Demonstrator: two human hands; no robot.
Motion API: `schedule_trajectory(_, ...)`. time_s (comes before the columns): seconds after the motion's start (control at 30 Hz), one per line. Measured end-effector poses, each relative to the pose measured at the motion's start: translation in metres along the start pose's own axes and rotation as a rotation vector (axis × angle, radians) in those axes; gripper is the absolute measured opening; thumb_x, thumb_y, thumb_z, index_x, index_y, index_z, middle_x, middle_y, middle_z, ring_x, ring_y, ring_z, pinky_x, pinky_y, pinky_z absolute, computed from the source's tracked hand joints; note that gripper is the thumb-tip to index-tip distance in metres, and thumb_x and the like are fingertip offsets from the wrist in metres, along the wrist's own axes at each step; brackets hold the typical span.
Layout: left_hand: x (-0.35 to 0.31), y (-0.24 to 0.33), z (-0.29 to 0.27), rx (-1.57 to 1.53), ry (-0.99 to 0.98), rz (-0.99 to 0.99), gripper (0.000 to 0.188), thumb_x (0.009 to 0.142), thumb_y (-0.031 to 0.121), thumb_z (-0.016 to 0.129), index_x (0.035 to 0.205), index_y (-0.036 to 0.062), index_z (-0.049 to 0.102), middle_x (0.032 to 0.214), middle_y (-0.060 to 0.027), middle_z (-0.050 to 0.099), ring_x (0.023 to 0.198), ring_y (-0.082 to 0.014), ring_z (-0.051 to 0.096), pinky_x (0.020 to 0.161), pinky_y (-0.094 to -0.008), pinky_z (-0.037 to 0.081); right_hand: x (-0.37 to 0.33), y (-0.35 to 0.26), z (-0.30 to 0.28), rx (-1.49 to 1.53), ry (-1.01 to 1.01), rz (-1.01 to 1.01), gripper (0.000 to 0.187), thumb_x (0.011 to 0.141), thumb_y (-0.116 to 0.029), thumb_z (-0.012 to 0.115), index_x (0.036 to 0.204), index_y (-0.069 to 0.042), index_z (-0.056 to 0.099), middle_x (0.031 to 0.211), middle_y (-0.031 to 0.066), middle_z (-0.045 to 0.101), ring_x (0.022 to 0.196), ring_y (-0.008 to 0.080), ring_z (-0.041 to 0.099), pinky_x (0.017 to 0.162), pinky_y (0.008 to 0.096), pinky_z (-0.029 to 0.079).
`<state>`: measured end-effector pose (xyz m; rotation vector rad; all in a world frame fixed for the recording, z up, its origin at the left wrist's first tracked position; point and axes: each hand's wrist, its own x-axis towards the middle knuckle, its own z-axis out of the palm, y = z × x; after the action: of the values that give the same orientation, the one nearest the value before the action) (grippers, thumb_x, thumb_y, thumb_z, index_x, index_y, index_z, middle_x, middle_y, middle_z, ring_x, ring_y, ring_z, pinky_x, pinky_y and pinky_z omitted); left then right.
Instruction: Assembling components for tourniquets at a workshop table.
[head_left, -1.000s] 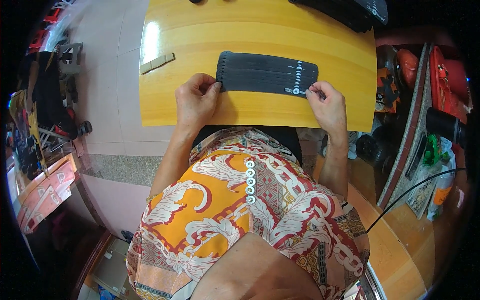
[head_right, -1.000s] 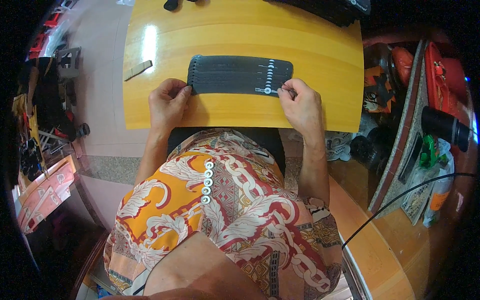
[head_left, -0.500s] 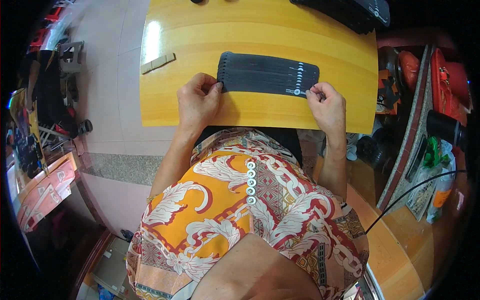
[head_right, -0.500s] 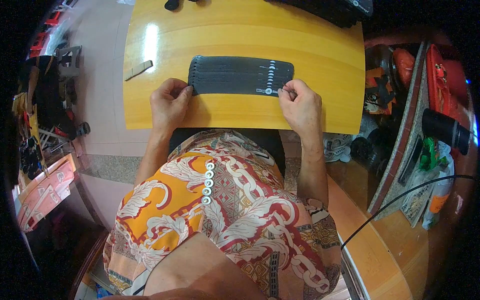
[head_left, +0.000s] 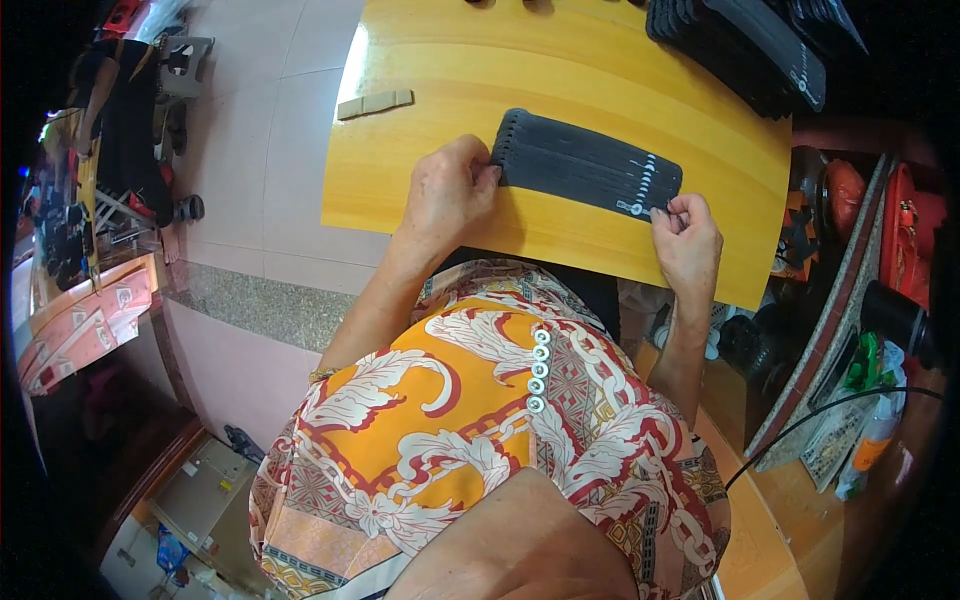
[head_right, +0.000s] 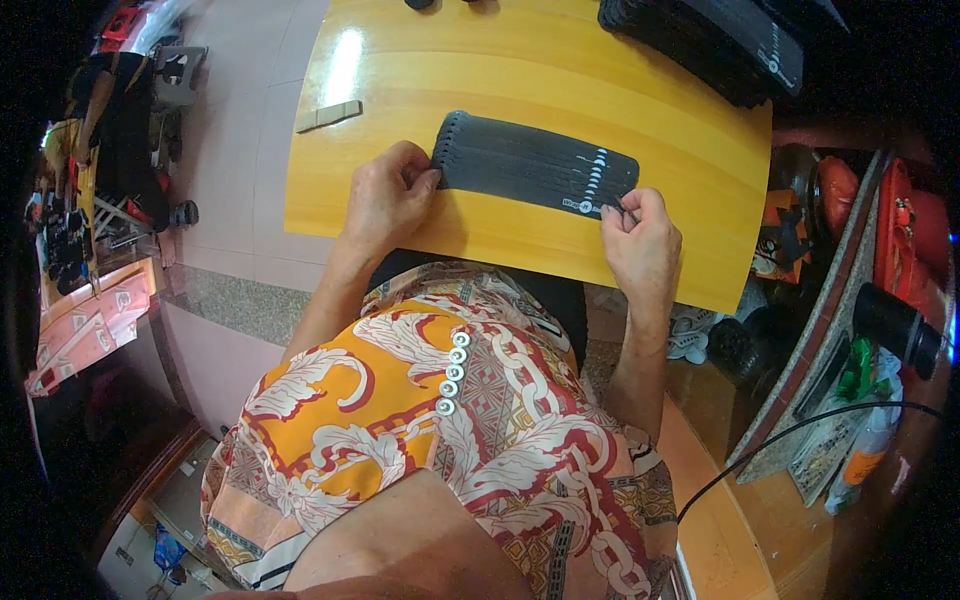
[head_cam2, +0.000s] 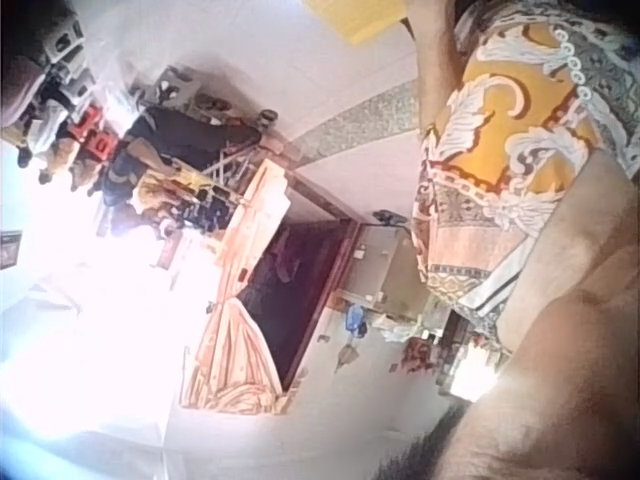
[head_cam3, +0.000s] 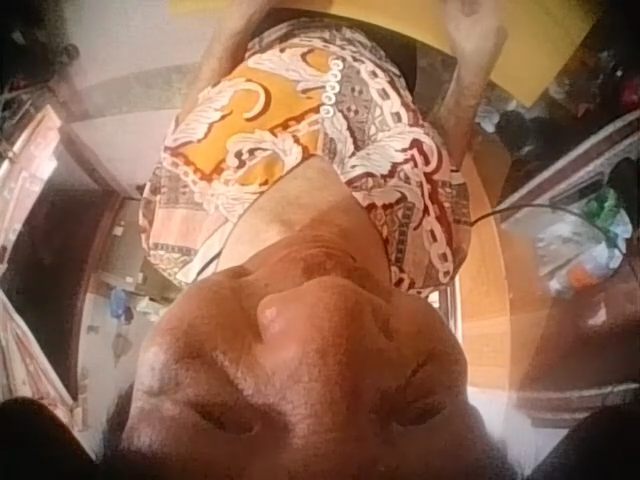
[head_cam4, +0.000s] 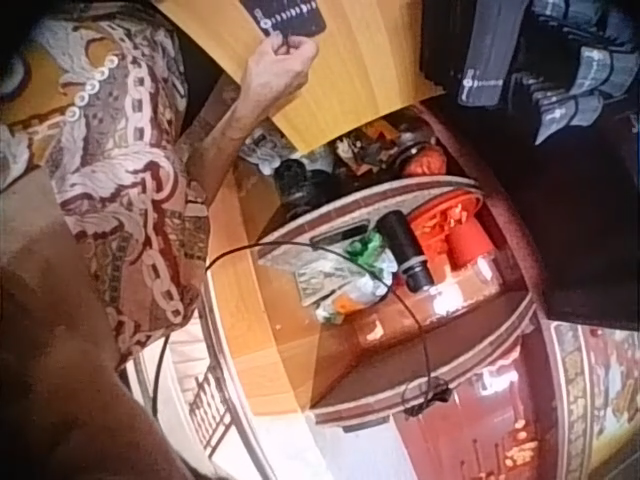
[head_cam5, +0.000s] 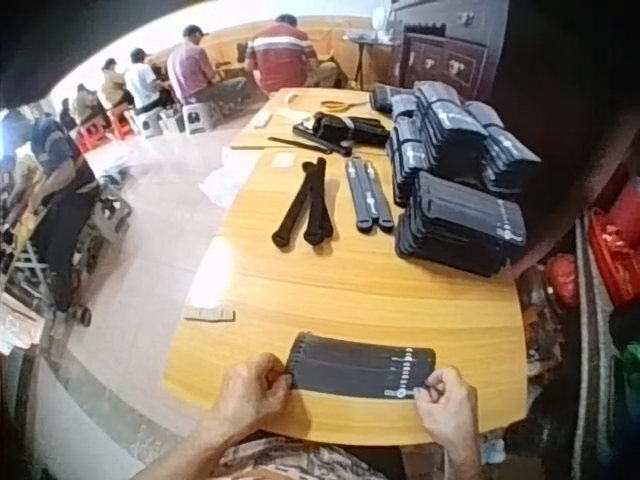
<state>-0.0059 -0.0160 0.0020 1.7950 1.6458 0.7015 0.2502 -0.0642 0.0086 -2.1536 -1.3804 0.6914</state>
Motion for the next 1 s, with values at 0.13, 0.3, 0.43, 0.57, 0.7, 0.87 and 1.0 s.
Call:
schedule_trajectory(0.13, 0.001, 0.002, -0.004, 0.174, -0.041, 0.036, 0.021, 0.072, 0.009, 0.065, 0.090, -0.0003, 0.058, 0.071, -0.0157, 0.061, 0.063, -0.0275, 0.061, 0.060, -0.0344, 0.048, 0.000, -0.002, -0.001, -0.040, -0.018, 0.035, 0.025, 0.075, -0.014, 0.066, 0.091, 0.000, 0.054, 0.080, 0.0142, 0.063, 0.070, 0.0200, 0.063, 0.062, 0.0305, 0.048)
schedule_trajectory(0.3, 0.001, -0.001, -0.019, 0.116, -0.160, 0.017, 0.026, 0.073, 0.011, 0.067, 0.094, -0.0004, 0.056, 0.073, -0.0158, 0.060, 0.066, -0.0276, 0.060, 0.062, -0.0352, 0.048, 0.003, 0.016, -0.001, 0.024, 0.024, -0.054, 0.026, 0.075, -0.015, 0.068, 0.090, 0.000, 0.053, 0.067, 0.0050, 0.054, 0.059, 0.0124, 0.052, 0.055, 0.0265, 0.043)
schedule_trajectory(0.43, 0.020, -0.043, -0.031, 0.217, 0.357, 0.269, 0.024, 0.073, 0.016, 0.066, 0.092, 0.0042, 0.057, 0.088, -0.0168, 0.055, 0.078, -0.0319, 0.055, 0.069, -0.0405, 0.044, 0.005, 0.032, -0.005, 0.373, 0.024, -0.088, 0.021, 0.079, -0.014, 0.065, 0.088, 0.001, 0.052, 0.064, -0.0013, 0.047, 0.058, 0.0065, 0.042, 0.051, 0.0215, 0.036)
schedule_trajectory(0.57, 0.028, -0.047, -0.040, 0.531, 0.411, 0.195, 0.016, 0.076, 0.019, 0.063, 0.087, 0.0068, 0.060, 0.092, -0.0140, 0.056, 0.089, -0.0306, 0.052, 0.074, -0.0418, 0.043, 0.008, 0.034, -0.007, 0.559, -0.025, -0.014, 0.015, 0.084, -0.013, 0.060, 0.086, 0.000, 0.052, 0.069, -0.0025, 0.048, 0.062, 0.0041, 0.042, 0.054, 0.0183, 0.034)
schedule_trajectory(0.7, 0.023, -0.037, -0.033, 0.264, 0.205, 0.441, 0.006, 0.074, 0.012, 0.063, 0.077, 0.0064, 0.063, 0.095, -0.0086, 0.059, 0.094, -0.0293, 0.052, 0.080, -0.0405, 0.042, 0.010, 0.034, -0.005, 0.540, -0.024, -0.015, 0.013, 0.085, -0.012, 0.059, 0.085, 0.000, 0.054, 0.072, -0.0018, 0.050, 0.066, 0.0050, 0.043, 0.058, 0.0191, 0.035)
schedule_trajectory(0.87, 0.024, -0.032, -0.023, 0.089, 0.009, 0.591, 0.020, 0.068, 0.002, 0.065, 0.087, 0.0048, 0.060, 0.096, -0.0063, 0.060, 0.104, -0.0269, 0.050, 0.091, -0.0385, 0.036, 0.011, 0.039, 0.001, 0.533, 0.019, -0.091, 0.009, 0.086, -0.012, 0.056, 0.083, -0.004, 0.053, 0.063, -0.0067, 0.044, 0.047, -0.0008, 0.033, 0.040, 0.0150, 0.023)
schedule_trajectory(1.0, 0.025, -0.036, -0.021, 0.039, 0.008, 0.559, 0.022, 0.071, 0.001, 0.062, 0.092, 0.0055, 0.060, 0.096, -0.0071, 0.060, 0.103, -0.0268, 0.049, 0.092, -0.0393, 0.034, 0.010, 0.037, 0.002, 0.569, 0.002, -0.076, 0.009, 0.086, -0.012, 0.056, 0.082, -0.004, 0.053, 0.065, -0.0066, 0.044, 0.050, -0.0006, 0.034, 0.042, 0.0149, 0.024)
